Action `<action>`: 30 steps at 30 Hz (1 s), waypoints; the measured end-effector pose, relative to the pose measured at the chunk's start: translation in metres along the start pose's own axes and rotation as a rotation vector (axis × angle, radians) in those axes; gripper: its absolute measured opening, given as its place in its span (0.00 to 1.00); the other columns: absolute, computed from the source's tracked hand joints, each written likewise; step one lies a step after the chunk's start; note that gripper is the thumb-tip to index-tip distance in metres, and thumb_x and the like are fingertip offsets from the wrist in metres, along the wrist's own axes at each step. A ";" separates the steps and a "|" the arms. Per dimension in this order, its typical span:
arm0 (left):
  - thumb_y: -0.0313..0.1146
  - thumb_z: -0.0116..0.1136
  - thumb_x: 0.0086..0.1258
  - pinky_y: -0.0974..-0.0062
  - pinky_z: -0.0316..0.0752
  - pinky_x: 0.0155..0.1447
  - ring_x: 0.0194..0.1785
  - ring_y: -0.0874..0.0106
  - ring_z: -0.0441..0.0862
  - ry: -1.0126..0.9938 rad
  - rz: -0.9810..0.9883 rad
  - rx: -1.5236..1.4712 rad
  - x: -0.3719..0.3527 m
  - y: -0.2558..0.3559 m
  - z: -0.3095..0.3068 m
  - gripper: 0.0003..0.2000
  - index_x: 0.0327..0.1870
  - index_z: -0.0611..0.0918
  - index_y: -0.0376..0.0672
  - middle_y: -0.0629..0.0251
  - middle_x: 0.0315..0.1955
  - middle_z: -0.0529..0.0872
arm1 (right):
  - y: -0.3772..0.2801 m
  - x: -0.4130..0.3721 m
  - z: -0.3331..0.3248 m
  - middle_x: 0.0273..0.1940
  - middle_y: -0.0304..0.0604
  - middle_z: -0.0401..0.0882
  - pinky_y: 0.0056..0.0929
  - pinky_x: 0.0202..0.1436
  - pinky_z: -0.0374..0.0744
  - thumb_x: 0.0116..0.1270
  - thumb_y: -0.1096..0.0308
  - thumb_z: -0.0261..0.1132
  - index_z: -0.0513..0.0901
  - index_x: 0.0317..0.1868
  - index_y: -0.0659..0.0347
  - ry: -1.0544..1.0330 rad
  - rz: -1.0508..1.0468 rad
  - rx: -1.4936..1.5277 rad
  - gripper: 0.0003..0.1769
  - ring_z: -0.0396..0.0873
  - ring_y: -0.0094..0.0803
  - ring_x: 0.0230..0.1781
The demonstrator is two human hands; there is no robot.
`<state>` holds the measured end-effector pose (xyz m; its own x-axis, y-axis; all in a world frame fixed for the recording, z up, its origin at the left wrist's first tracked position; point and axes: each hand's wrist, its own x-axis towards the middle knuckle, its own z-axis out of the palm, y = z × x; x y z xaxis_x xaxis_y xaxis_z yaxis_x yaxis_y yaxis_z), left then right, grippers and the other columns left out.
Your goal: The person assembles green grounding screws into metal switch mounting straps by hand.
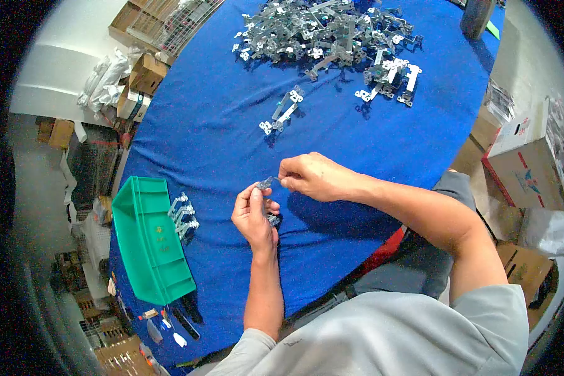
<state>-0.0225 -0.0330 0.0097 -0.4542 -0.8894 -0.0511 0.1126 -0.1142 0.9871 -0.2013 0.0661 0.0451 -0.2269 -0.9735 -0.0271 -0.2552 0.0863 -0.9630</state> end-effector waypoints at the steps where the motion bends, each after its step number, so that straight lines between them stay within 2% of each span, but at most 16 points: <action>1: 0.28 0.59 0.78 0.80 0.79 0.27 0.24 0.77 0.83 0.006 -0.012 -0.005 0.000 0.001 -0.001 0.07 0.49 0.84 0.35 0.57 0.35 0.90 | -0.001 -0.001 0.001 0.31 0.53 0.86 0.43 0.38 0.80 0.73 0.64 0.63 0.83 0.44 0.67 -0.034 -0.006 -0.027 0.12 0.86 0.44 0.33; 8: 0.26 0.61 0.77 0.82 0.77 0.27 0.24 0.78 0.82 -0.034 0.004 -0.013 -0.001 -0.002 -0.001 0.07 0.50 0.85 0.34 0.58 0.34 0.90 | 0.002 -0.001 0.003 0.33 0.57 0.85 0.47 0.40 0.80 0.71 0.64 0.65 0.84 0.44 0.66 0.001 -0.024 -0.100 0.12 0.86 0.53 0.36; 11: 0.26 0.61 0.77 0.83 0.74 0.26 0.23 0.79 0.81 -0.045 0.064 0.013 -0.002 -0.003 -0.002 0.07 0.50 0.85 0.34 0.59 0.34 0.90 | 0.009 -0.001 0.003 0.31 0.52 0.84 0.41 0.37 0.77 0.73 0.66 0.65 0.82 0.45 0.67 0.013 -0.090 -0.205 0.10 0.83 0.45 0.31; 13: 0.25 0.61 0.77 0.83 0.73 0.26 0.23 0.80 0.79 -0.039 0.120 0.037 -0.001 -0.006 -0.001 0.07 0.50 0.86 0.34 0.59 0.34 0.90 | 0.010 -0.001 0.004 0.32 0.54 0.84 0.42 0.37 0.77 0.72 0.67 0.65 0.82 0.45 0.67 0.020 -0.087 -0.181 0.10 0.83 0.48 0.32; 19: 0.24 0.61 0.76 0.83 0.73 0.28 0.24 0.81 0.77 -0.049 0.032 -0.032 -0.003 0.002 0.001 0.07 0.49 0.87 0.34 0.60 0.34 0.90 | 0.007 -0.001 0.005 0.34 0.55 0.84 0.44 0.39 0.79 0.72 0.67 0.65 0.82 0.44 0.67 0.013 -0.074 -0.188 0.10 0.84 0.51 0.35; 23: 0.23 0.62 0.75 0.84 0.72 0.28 0.25 0.82 0.77 -0.051 0.046 -0.007 -0.003 0.002 0.002 0.06 0.49 0.87 0.34 0.61 0.34 0.90 | 0.008 -0.001 0.004 0.35 0.57 0.85 0.44 0.40 0.79 0.72 0.68 0.65 0.81 0.44 0.67 0.009 -0.091 -0.200 0.09 0.85 0.52 0.36; 26: 0.22 0.63 0.74 0.84 0.71 0.28 0.25 0.83 0.77 -0.055 0.081 0.006 -0.004 -0.001 0.002 0.06 0.48 0.87 0.35 0.63 0.34 0.89 | 0.009 -0.001 0.005 0.31 0.54 0.84 0.41 0.38 0.79 0.72 0.68 0.65 0.81 0.44 0.67 0.035 -0.089 -0.195 0.09 0.85 0.45 0.34; 29: 0.22 0.65 0.72 0.85 0.70 0.28 0.25 0.84 0.76 -0.070 0.123 0.055 -0.005 -0.004 0.002 0.06 0.47 0.87 0.35 0.66 0.33 0.89 | 0.003 -0.002 0.004 0.34 0.56 0.86 0.43 0.39 0.82 0.71 0.68 0.65 0.82 0.43 0.67 0.023 0.010 -0.105 0.09 0.87 0.49 0.36; 30: 0.22 0.65 0.72 0.85 0.70 0.29 0.26 0.84 0.76 -0.074 0.131 0.097 -0.005 -0.003 0.001 0.06 0.46 0.88 0.35 0.67 0.33 0.88 | 0.004 -0.001 0.005 0.34 0.53 0.86 0.40 0.39 0.83 0.72 0.68 0.65 0.82 0.44 0.68 0.015 0.059 -0.003 0.10 0.87 0.44 0.34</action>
<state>-0.0212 -0.0274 0.0075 -0.5053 -0.8585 0.0869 0.0909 0.0472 0.9947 -0.1977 0.0661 0.0402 -0.2559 -0.9634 -0.0794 -0.2441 0.1438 -0.9590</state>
